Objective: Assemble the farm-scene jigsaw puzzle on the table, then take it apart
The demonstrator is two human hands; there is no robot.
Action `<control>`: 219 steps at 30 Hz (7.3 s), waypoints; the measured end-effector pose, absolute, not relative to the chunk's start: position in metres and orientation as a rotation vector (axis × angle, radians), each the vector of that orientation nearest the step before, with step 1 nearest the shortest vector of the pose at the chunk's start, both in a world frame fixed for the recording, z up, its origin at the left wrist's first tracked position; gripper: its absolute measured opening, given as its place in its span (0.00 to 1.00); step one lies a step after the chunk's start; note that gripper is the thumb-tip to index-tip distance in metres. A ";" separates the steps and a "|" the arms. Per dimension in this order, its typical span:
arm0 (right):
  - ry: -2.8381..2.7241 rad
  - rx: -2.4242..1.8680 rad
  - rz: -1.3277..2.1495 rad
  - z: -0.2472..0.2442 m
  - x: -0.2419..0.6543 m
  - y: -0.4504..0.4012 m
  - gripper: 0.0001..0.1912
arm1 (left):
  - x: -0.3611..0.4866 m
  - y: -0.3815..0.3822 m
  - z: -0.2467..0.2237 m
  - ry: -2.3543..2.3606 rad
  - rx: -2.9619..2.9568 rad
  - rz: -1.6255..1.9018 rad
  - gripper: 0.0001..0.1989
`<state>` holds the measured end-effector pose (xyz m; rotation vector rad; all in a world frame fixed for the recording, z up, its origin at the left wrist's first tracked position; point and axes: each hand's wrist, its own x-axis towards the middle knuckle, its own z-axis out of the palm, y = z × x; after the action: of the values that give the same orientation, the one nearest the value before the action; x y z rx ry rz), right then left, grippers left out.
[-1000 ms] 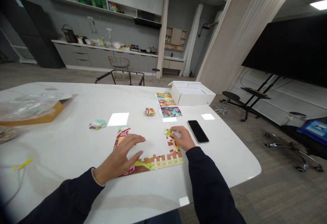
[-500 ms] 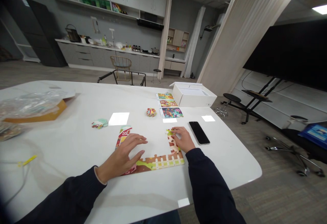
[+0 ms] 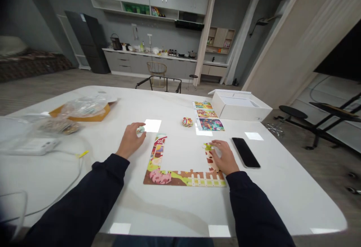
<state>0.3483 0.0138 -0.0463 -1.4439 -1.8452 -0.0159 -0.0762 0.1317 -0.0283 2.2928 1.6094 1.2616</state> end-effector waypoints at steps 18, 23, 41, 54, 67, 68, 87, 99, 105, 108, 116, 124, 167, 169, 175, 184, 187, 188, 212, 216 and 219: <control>-1.572 -1.619 -0.013 -0.043 0.354 0.014 0.18 | -0.095 0.142 -0.020 1.827 2.158 1.364 0.15; -1.377 -1.541 0.198 -0.027 0.342 0.012 0.20 | -0.038 0.085 0.015 1.203 2.222 1.517 0.16; -1.492 -1.369 0.582 0.037 0.172 -0.032 0.23 | 0.009 0.016 0.009 0.577 2.192 1.366 0.18; -1.318 -1.464 0.612 0.013 0.318 0.016 0.29 | 0.009 0.020 0.003 0.537 2.237 1.130 0.22; -1.295 -1.406 0.672 -0.052 0.354 0.067 0.24 | 0.010 0.022 -0.003 0.608 2.321 1.114 0.22; -1.299 -1.403 0.680 -0.054 0.354 0.068 0.24 | 0.010 0.022 -0.003 0.612 2.324 1.113 0.22; -1.585 -1.571 0.240 -0.056 0.349 0.067 0.18 | 0.008 0.023 -0.004 0.600 2.334 1.027 0.22; -1.594 -1.630 0.240 -0.053 0.344 0.061 0.14 | 0.006 0.026 -0.004 0.640 2.321 1.068 0.22; -1.621 -1.631 0.228 -0.053 0.344 0.059 0.15 | -0.006 0.051 -0.001 0.800 2.389 1.207 0.17; -1.580 -1.645 0.233 -0.056 0.346 0.059 0.18 | -0.036 0.090 -0.008 1.300 2.292 1.372 0.15; -1.570 -1.655 0.259 -0.057 0.351 0.061 0.21 | -0.111 0.152 -0.041 2.107 1.973 1.010 0.14; -1.502 -1.644 0.300 -0.053 0.348 0.058 0.23 | -0.116 0.153 -0.035 2.061 2.039 1.145 0.11; -1.166 -1.341 0.979 -0.014 0.307 0.045 0.24 | 0.010 0.055 0.002 0.710 2.527 0.895 0.14; -1.188 -1.338 1.028 -0.014 0.304 0.045 0.24 | 0.018 0.062 0.006 0.705 2.519 0.918 0.17; -1.187 -1.257 1.090 -0.013 0.297 0.044 0.26 | 0.066 0.083 0.020 0.533 2.582 0.874 0.18; -1.088 -1.231 1.055 -0.017 0.296 0.045 0.25 | 0.088 0.097 0.016 0.543 2.648 0.770 0.10; -1.059 -1.252 1.076 -0.015 0.294 0.045 0.26 | 0.092 0.102 0.017 0.512 2.663 0.737 0.12; -1.050 -1.264 1.080 -0.015 0.295 0.045 0.27 | 0.094 0.105 0.016 0.518 2.685 0.708 0.11; -1.404 -1.738 0.189 -0.056 0.313 0.058 0.13 | 0.132 0.143 -0.023 0.752 2.919 0.370 0.09; -1.411 -1.729 0.178 -0.058 0.313 0.059 0.14 | 0.132 0.141 -0.024 0.759 2.936 0.369 0.08; -1.418 -1.728 0.178 -0.057 0.313 0.059 0.13 | 0.132 0.141 -0.026 0.768 2.948 0.368 0.09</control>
<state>0.3134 0.0586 -0.0574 -1.7279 -1.4175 0.1775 0.1323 0.1410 -0.0260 2.9475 0.7680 0.3676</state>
